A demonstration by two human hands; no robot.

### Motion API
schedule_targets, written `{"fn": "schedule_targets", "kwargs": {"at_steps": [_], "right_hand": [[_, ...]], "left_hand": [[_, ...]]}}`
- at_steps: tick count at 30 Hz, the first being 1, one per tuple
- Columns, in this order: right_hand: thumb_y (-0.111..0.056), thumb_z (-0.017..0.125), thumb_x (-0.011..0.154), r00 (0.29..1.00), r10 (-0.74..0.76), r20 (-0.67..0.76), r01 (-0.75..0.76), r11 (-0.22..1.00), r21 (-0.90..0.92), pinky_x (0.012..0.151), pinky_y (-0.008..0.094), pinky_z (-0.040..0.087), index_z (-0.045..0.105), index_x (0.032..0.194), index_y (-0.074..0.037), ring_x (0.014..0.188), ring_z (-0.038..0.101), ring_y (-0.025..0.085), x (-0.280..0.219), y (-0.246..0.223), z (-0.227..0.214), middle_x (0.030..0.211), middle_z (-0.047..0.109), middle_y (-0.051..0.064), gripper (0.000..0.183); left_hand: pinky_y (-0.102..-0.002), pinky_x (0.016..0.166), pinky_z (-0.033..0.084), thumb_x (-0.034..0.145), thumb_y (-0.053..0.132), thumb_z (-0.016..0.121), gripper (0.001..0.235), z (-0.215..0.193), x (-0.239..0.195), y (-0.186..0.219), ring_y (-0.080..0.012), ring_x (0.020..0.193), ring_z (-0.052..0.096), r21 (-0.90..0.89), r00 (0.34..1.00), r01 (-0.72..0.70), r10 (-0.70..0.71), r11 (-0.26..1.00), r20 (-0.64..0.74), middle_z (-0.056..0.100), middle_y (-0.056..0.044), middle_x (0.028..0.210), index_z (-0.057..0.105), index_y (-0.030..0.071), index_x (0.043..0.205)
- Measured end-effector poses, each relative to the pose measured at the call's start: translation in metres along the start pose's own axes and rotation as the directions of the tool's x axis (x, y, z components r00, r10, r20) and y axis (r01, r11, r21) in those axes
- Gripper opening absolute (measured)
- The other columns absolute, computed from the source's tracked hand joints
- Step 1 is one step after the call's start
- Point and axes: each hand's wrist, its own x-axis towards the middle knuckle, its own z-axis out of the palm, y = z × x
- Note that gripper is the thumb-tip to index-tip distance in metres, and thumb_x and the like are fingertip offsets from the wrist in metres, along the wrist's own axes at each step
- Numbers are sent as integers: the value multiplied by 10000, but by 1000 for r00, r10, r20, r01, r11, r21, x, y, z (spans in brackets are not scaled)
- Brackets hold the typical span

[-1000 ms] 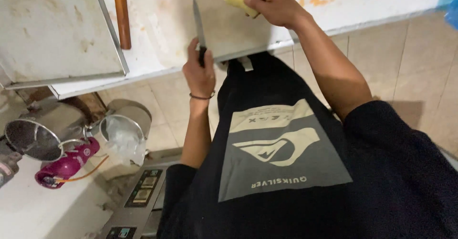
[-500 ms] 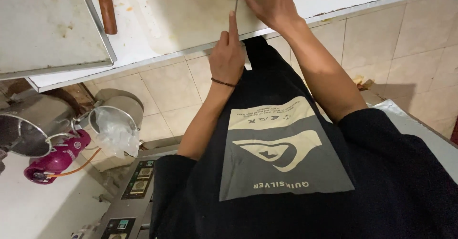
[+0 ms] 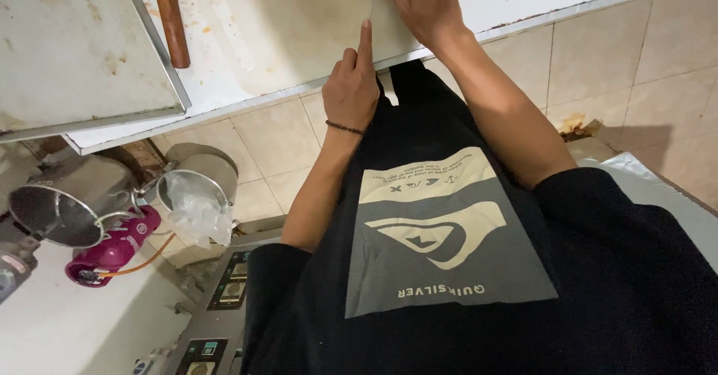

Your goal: Shaping dough into flower patterns using a knife and hands on a baking tray.

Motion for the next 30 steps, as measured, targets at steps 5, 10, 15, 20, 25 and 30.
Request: {"fn": "schedule_targets", "kwargs": {"at_steps": [5,10,15,20,25,30], "right_hand": [[4,553,893,999,-12,-33,16,992,124,571,248,359,531,748,13,622,459,139,4,-3,-3,680,519,45,147],[-16,575,879,998,-47,-45,48,999,15,551,271,329,515,749,-12,597,458,167,0,12,5,661,518,50,143],[-14,558,866,999,7,-44,-7,1000,14,558,282,347,526,759,-12,577,473,175,4,2,0,642,521,54,111],[-128,585,863,983,-67,-171,52,994,-92,646,362,353,505,933,5,798,434,295,3,-10,2,908,479,147,171],[21,652,809,939,-278,-203,254,958,-137,627,320,359,546,836,4,718,479,257,12,-12,8,799,531,113,110],[48,638,776,948,-236,-213,215,969,-119,670,313,371,586,817,-10,730,484,228,11,-7,16,799,561,79,87]], "left_hand": [[-260,363,276,721,-72,517,694,4,3,-9,-130,485,314,-3,998,-52,52,999,45,368,32,664,287,171,1329],[-268,364,320,680,-96,503,714,27,1,-13,-134,473,329,-49,994,-80,83,996,66,386,24,676,293,134,1323],[-324,395,365,719,-48,499,711,17,-5,-22,-187,473,406,-140,982,-73,96,987,165,417,-19,728,221,134,1348],[-255,422,336,854,-21,500,536,-22,-4,-29,-130,484,365,-126,984,-151,161,980,75,414,3,681,267,73,1328],[-275,406,314,836,-62,494,560,-4,11,-35,-152,479,342,-189,990,-113,127,975,63,390,-7,663,276,100,1326],[-283,386,324,823,-50,499,582,9,11,-39,-154,464,338,-167,988,-106,123,980,97,379,0,654,272,116,1332]]}}
